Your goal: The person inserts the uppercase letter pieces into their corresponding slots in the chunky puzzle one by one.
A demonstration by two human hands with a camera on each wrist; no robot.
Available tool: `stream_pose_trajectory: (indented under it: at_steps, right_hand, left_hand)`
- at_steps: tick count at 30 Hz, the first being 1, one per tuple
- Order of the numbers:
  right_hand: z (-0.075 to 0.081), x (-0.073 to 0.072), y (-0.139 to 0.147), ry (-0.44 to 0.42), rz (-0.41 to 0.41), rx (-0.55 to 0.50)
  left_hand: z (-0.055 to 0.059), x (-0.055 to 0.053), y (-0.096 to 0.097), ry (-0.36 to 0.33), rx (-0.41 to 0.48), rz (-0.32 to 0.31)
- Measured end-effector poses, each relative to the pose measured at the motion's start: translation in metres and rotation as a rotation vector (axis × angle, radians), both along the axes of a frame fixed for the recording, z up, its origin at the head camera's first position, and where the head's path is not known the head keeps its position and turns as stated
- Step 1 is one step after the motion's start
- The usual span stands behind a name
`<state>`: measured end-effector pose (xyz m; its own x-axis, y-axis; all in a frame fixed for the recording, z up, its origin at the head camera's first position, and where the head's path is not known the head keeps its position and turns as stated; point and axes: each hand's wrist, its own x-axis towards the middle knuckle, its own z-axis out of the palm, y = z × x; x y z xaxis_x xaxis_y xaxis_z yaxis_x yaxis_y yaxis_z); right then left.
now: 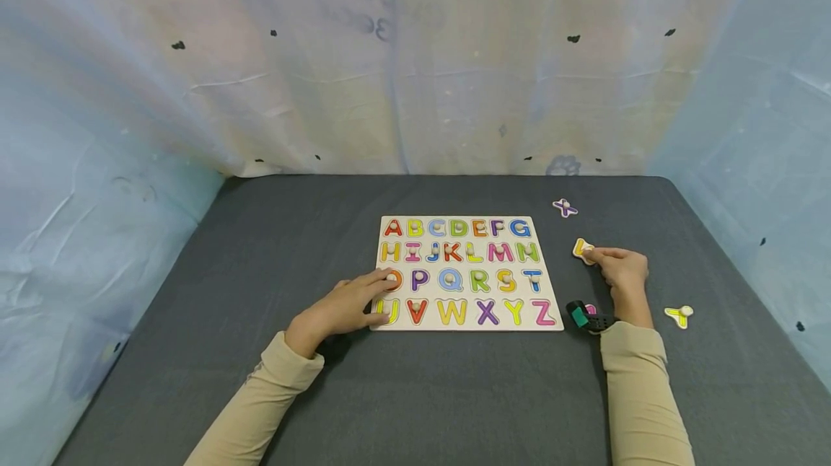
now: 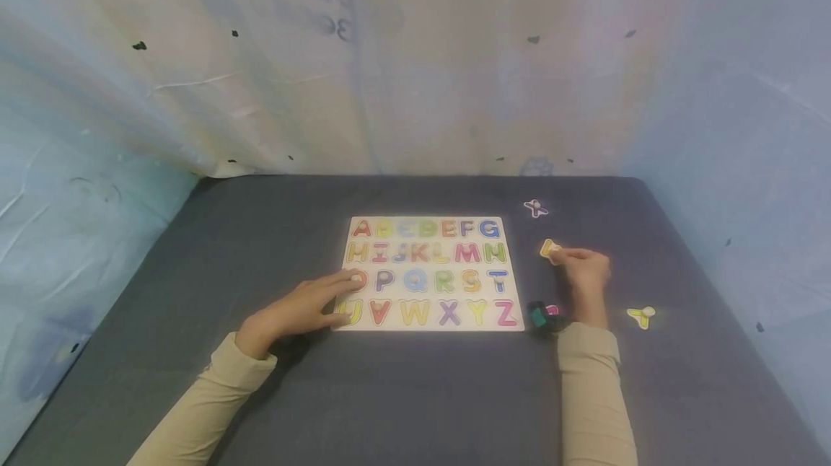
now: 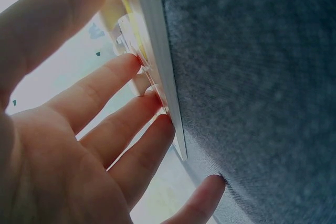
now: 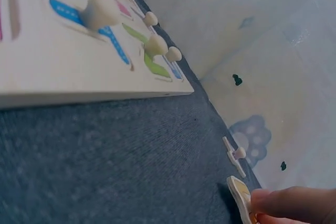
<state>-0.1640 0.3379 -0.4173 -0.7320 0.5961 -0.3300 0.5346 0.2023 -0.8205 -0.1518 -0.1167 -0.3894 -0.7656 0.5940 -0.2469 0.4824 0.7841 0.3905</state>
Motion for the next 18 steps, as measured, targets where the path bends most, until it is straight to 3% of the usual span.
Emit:
stream_pose_trajectory:
  at_steps: [8,18]
  right_hand:
    - [0.009,-0.001,-0.01,0.045,0.052,0.028]
    - [0.014,-0.005,-0.041,0.068,0.225,0.101]
  left_hand:
    - [0.0,0.0,0.0,0.029,-0.006,-0.011]
    - [-0.002,0.0,0.0,0.031,-0.001,-0.011]
